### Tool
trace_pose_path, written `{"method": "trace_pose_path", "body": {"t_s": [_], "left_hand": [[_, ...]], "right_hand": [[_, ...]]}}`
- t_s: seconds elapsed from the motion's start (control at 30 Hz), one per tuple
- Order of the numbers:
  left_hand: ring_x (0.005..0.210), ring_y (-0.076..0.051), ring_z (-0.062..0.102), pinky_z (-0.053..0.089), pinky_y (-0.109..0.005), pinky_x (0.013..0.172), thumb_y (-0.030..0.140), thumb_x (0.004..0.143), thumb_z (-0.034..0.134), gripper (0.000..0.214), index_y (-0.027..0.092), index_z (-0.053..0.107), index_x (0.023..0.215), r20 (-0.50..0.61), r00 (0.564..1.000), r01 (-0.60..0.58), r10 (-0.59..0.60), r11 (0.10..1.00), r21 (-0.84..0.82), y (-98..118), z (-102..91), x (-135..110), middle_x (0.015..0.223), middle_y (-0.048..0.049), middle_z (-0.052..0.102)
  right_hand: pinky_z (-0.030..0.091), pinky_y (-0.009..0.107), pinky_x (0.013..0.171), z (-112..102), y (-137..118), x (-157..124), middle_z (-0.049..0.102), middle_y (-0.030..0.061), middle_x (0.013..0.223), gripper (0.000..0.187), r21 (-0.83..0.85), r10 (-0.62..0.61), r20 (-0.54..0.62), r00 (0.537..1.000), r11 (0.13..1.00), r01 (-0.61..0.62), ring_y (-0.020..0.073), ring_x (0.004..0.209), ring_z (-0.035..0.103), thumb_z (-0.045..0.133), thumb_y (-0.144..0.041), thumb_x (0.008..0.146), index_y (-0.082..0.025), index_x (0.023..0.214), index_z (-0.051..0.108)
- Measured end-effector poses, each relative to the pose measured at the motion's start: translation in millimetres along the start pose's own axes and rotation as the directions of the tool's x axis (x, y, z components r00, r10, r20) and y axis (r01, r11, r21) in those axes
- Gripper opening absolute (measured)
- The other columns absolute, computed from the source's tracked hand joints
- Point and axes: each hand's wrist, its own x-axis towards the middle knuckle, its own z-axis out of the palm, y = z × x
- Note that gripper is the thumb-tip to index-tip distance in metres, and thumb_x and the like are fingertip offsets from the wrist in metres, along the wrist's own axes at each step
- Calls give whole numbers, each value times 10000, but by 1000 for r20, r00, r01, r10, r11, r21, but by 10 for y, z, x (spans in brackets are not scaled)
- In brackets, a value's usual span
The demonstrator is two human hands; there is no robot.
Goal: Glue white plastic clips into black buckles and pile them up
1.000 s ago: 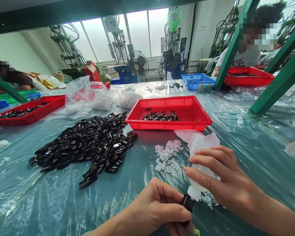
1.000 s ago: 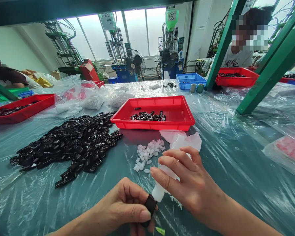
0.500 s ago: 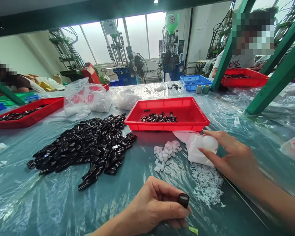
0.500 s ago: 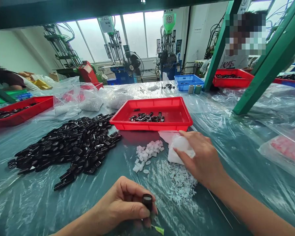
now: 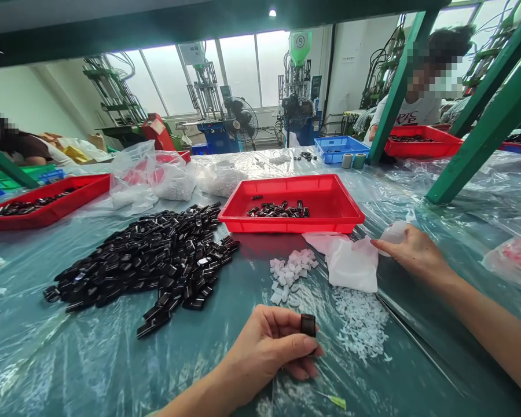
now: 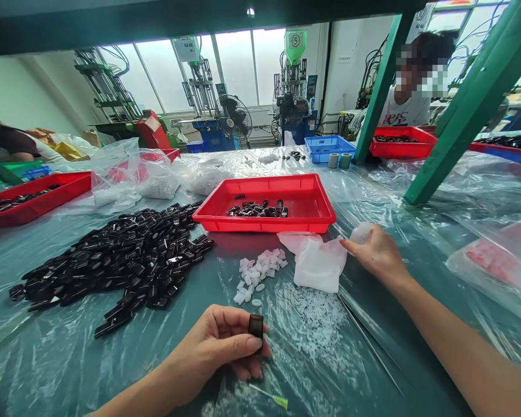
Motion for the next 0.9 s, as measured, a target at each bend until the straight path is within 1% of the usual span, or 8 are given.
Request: {"method": "trace_pose_path", "body": {"t_s": [0.1, 0.2, 0.3, 0.4, 0.5, 0.63, 0.77, 0.9], "left_hand": [[481, -106, 584, 436, -168, 434, 329, 600, 759, 294, 87, 648, 726, -54, 999, -7, 10, 998, 61, 0, 4, 19, 698, -84, 674], [470, -101, 557, 420, -173, 426, 343, 600, 746, 293, 91, 642, 706, -93, 996, -2, 14, 992, 128, 1, 11, 23, 670, -72, 659], [476, -103, 545, 413, -180, 439, 368, 577, 754, 319, 99, 641, 706, -93, 996, 10, 4, 988, 152, 2, 12, 14, 653, -61, 651], [483, -106, 536, 412, -189, 456, 389, 547, 764, 347, 104, 625, 688, -88, 996, 20, -6, 988, 156, 1, 7, 4, 645, -60, 645], [484, -104, 525, 420, -198, 475, 372, 568, 744, 316, 106, 619, 684, -64, 998, 21, -10, 985, 172, -2, 5, 6, 647, -59, 643], [477, -95, 512, 424, -194, 482, 333, 589, 724, 270, 101, 616, 676, -42, 999, 27, -20, 985, 168, -5, 10, 22, 639, -59, 639], [496, -103, 541, 440, -185, 483, 272, 584, 715, 225, 94, 617, 682, -43, 999, 13, -8, 993, 121, -2, 2, 25, 632, -56, 630], [517, -105, 570, 452, -173, 485, 267, 607, 717, 222, 84, 629, 697, -26, 1000, 3, -1, 998, 70, -8, -18, 10, 679, -79, 649]], "right_hand": [[443, 294, 537, -144, -267, 118, 571, 60, 793, 373, -45, 27, -104, 994, 998, -32, 155, 647, 549, 613, -409, 800, -107, 1011, 553], [434, 432, 694, -289, -715, 135, 567, 194, 997, 399, 3, -25, -113, 993, 1000, 25, 320, 932, 535, 614, -320, 802, -85, 1112, 526], [459, 356, 764, -305, -1185, 9, 612, 95, 969, 138, 195, -244, 92, 966, 955, 223, 213, 913, 565, 506, -192, 872, -186, 991, 576], [453, 318, 786, -195, -1495, -142, 648, 38, 995, 215, 351, -446, 324, 835, 876, 332, 170, 947, 563, 468, -108, 864, -227, 984, 602], [427, 355, 814, -76, -1600, -220, 638, 37, 1073, 292, 390, -487, 461, 742, 862, 324, 189, 1014, 531, 469, -22, 798, -213, 956, 623], [409, 372, 815, -28, -1606, -232, 592, 64, 1144, 321, 379, -460, 573, 679, 883, 278, 207, 1051, 500, 486, -3, 769, -188, 999, 613], [396, 372, 824, -49, -1625, -230, 598, 59, 1046, 253, 392, -443, 600, 666, 889, 238, 194, 981, 520, 481, -15, 792, -181, 911, 630], [403, 367, 786, -47, -1610, -268, 588, 64, 918, 199, 400, -407, 581, 705, 897, 188, 184, 868, 537, 474, -53, 815, -163, 783, 636]]}}
